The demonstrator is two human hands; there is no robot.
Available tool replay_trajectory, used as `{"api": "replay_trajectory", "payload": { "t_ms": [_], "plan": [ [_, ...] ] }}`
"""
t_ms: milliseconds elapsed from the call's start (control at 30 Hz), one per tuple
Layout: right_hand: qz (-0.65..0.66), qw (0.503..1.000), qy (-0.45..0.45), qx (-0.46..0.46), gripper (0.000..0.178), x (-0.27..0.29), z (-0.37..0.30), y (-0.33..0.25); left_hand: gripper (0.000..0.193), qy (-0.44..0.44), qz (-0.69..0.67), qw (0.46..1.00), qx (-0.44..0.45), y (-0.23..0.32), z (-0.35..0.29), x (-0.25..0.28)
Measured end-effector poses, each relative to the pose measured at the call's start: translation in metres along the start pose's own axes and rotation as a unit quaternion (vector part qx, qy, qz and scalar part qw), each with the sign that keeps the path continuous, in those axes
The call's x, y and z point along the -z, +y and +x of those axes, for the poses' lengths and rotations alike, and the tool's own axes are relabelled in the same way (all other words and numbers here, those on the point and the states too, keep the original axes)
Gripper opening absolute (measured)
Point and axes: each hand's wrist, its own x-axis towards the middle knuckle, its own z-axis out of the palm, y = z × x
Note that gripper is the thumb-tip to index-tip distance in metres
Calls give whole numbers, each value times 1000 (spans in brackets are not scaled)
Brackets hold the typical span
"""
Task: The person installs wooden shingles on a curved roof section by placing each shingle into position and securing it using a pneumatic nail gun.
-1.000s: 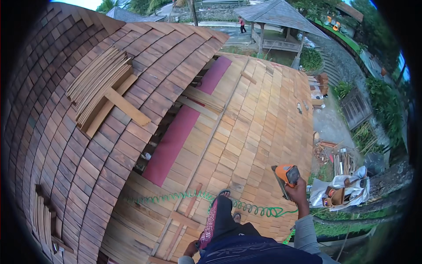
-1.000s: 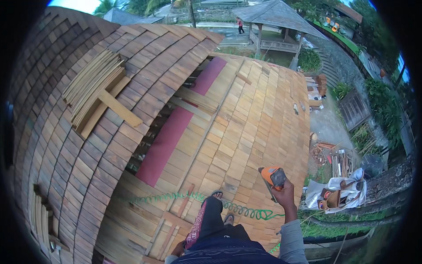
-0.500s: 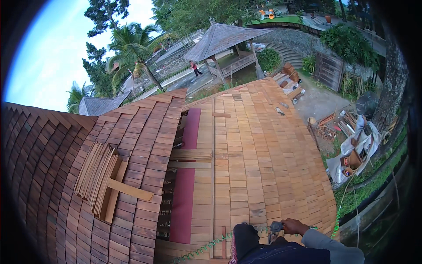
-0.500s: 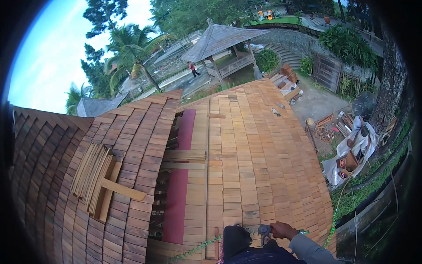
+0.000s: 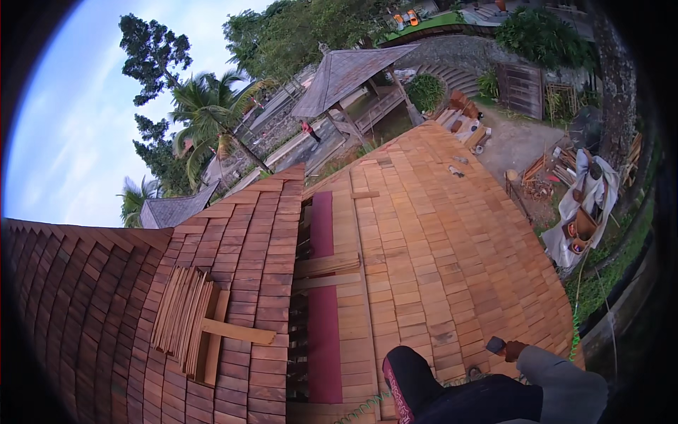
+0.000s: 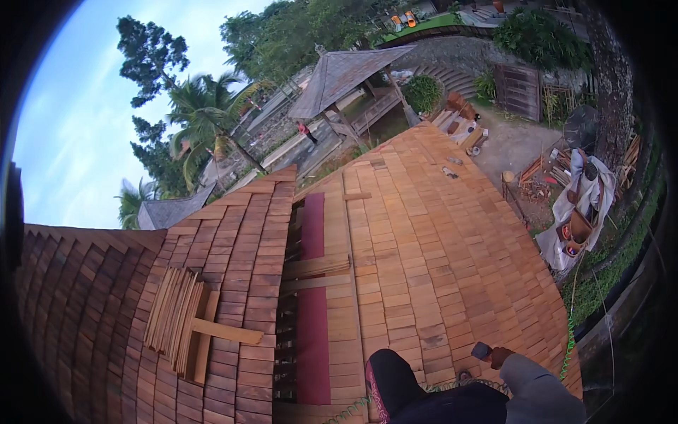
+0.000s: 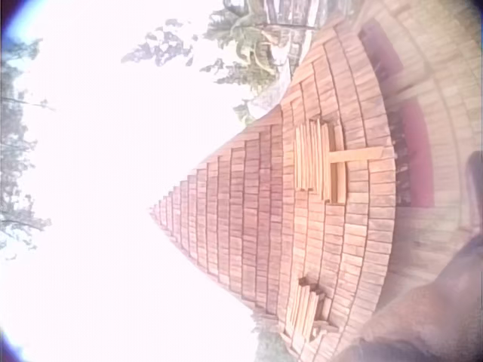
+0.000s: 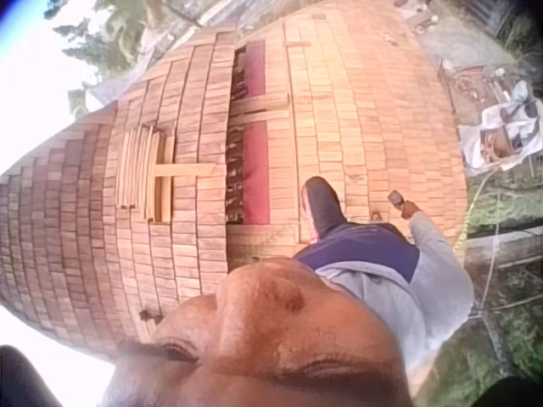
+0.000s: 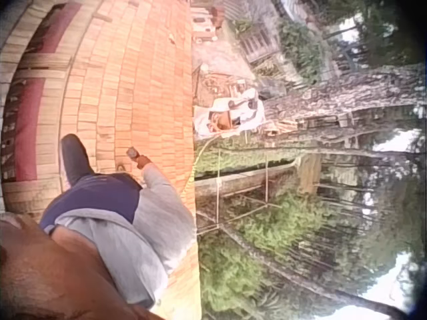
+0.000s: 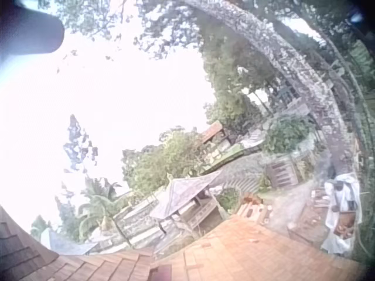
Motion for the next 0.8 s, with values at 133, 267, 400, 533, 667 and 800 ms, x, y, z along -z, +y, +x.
{"api": "replay_trajectory", "payload": {
  "t_ms": [133,267,400,533,667,800],
  "plan": [
    [12,998,-1,-66,50,-14,0,21,37,2,-4,1000,7,-4,-2,-2],
    [30,998,29,-43,55,-16,-6,16,36,7,1,1000,12,-9,-9,-1],
    [27,999,34,8,68,-19,-8,16,36,7,-2,1000,3,-4,-13,-12],
    [-50,996,-26,66,71,-21,-11,-12,36,15,6,1000,-1,-9,-27,-21],
    [-71,991,-51,100,71,-38,-11,-34,36,18,8,1000,-10,-4,-22,-38],
    [-14,988,-70,139,78,-55,15,-25,36,28,18,998,-46,1,-14,-51]
  ]
}}
